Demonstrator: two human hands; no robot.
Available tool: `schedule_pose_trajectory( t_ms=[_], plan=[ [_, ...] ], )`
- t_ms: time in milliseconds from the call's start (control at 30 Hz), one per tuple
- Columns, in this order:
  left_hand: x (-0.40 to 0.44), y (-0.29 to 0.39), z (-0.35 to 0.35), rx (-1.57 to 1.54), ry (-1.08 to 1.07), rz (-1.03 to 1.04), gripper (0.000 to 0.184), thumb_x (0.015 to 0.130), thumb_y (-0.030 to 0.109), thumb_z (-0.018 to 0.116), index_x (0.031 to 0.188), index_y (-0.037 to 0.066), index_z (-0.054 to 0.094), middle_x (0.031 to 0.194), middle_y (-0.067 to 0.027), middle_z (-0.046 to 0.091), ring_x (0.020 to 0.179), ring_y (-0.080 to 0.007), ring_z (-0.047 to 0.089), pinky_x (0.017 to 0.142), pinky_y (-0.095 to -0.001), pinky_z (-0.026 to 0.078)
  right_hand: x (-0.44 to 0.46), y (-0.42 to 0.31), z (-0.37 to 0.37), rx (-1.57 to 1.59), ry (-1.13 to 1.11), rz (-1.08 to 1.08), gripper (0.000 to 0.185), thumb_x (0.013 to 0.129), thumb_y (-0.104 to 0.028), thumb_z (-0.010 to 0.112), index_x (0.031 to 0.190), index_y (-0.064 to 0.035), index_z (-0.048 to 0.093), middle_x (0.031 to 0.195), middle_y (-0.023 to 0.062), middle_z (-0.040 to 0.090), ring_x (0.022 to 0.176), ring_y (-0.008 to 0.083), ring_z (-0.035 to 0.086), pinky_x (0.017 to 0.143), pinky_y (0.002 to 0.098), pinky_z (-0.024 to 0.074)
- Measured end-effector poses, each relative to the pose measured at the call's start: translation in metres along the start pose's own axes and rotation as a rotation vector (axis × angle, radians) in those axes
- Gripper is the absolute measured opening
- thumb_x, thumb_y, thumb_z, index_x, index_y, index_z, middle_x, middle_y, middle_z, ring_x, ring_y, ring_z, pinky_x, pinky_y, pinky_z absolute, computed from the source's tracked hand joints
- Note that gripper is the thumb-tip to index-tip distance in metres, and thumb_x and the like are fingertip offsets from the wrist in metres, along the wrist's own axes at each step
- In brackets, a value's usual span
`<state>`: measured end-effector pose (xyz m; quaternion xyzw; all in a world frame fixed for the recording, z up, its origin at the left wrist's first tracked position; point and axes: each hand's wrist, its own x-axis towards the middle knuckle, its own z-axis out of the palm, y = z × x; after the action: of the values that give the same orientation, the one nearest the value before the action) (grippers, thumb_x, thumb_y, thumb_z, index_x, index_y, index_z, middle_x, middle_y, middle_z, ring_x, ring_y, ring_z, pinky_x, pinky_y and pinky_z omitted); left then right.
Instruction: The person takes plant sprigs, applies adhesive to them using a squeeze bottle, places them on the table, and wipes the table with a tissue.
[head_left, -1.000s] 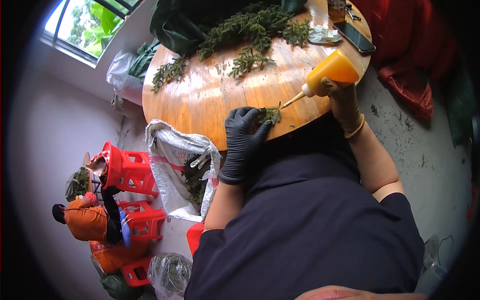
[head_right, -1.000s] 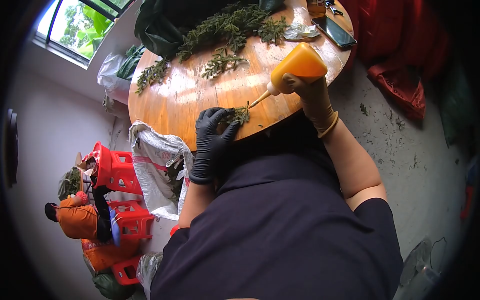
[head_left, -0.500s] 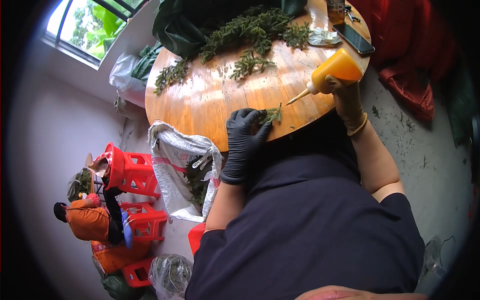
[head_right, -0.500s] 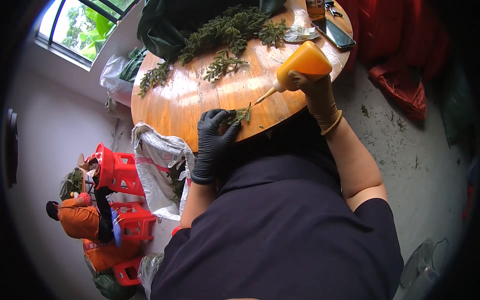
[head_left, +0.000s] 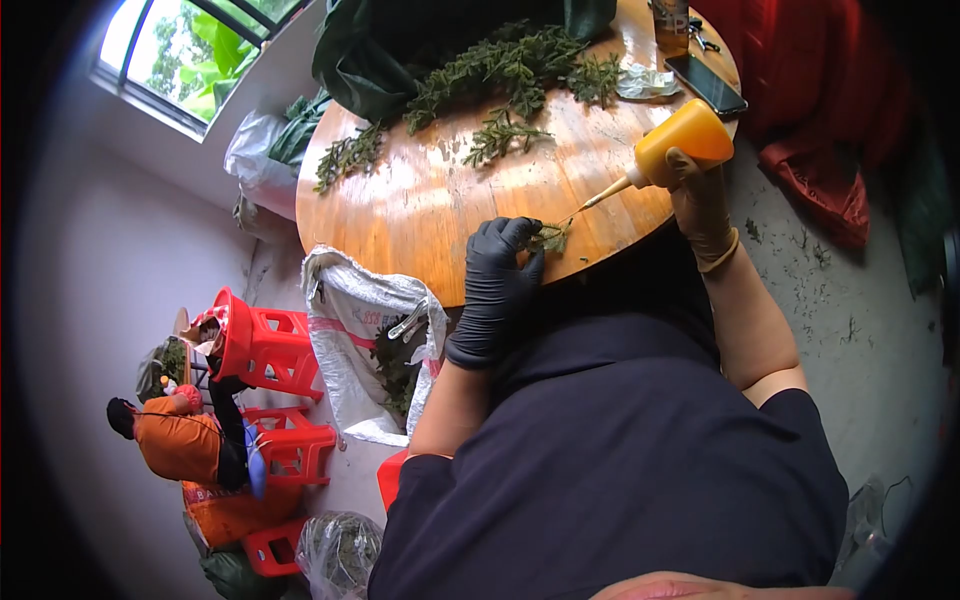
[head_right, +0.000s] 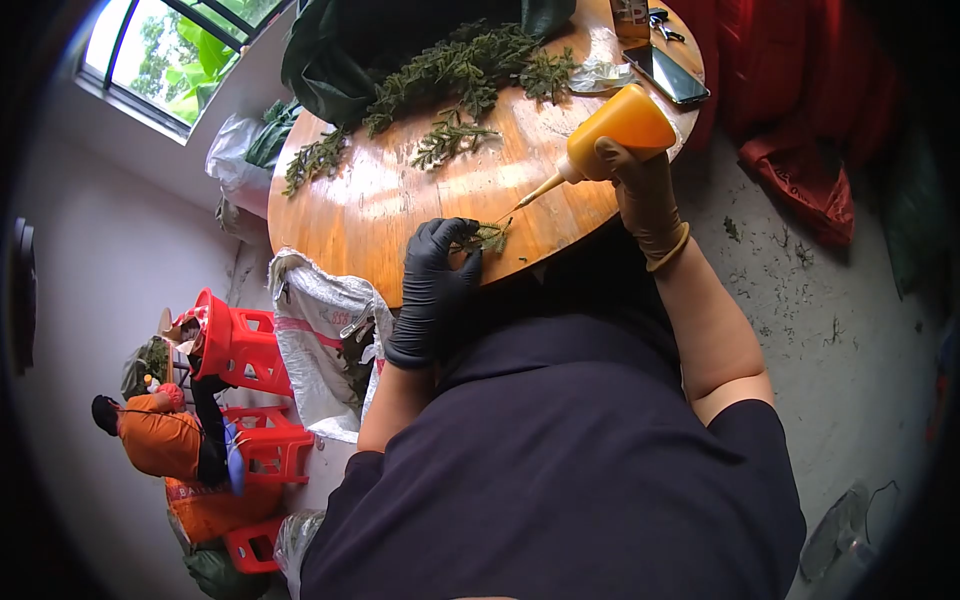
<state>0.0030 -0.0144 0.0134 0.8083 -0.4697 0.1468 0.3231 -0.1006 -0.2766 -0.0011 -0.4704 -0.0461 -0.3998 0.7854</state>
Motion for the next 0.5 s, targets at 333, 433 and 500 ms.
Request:
schedule_pose_trajectory(
  t_ms=[333, 433, 500],
  plan=[
    [0.019, 0.021, -0.008, 0.287, -0.055, 0.148, 0.029, 0.071, 0.003, 0.07, 0.098, 0.01, 0.066, 0.086, -0.0096, 0.062, 0.086, -0.033, 0.059, 0.076, -0.043, 0.045, 0.003, 0.0, -0.007, -0.07, -0.017, -0.003, 0.036, 0.088, -0.012, 0.074, 0.118, -0.0036, 0.056, 0.103, 0.0038, 0.062, 0.097, 0.0127, 0.062, 0.09, 0.0302, 0.0498],
    [0.019, 0.021, -0.008, 0.293, -0.06, 0.148, 0.029, 0.07, 0.003, 0.07, 0.098, 0.01, 0.065, 0.087, -0.0096, 0.062, 0.086, -0.0332, 0.059, 0.076, -0.0431, 0.046, 0.002, 0.0, -0.004, -0.092, -0.014, -0.008, 0.037, 0.086, -0.013, 0.076, 0.116, -0.0036, 0.057, 0.103, 0.0037, 0.063, 0.096, 0.0121, 0.062, 0.088, 0.0298, 0.05],
    [0.019, 0.021, -0.008, 0.293, -0.061, 0.149, 0.029, 0.07, 0.003, 0.07, 0.098, 0.01, 0.065, 0.087, -0.0096, 0.062, 0.086, -0.0332, 0.059, 0.076, -0.043, 0.046, 0.002, 0.001, -0.003, -0.114, -0.01, -0.011, 0.037, 0.085, -0.014, 0.076, 0.115, -0.0035, 0.057, 0.102, 0.0036, 0.063, 0.095, 0.0119, 0.062, 0.087, 0.0297, 0.0504]
  ],
)
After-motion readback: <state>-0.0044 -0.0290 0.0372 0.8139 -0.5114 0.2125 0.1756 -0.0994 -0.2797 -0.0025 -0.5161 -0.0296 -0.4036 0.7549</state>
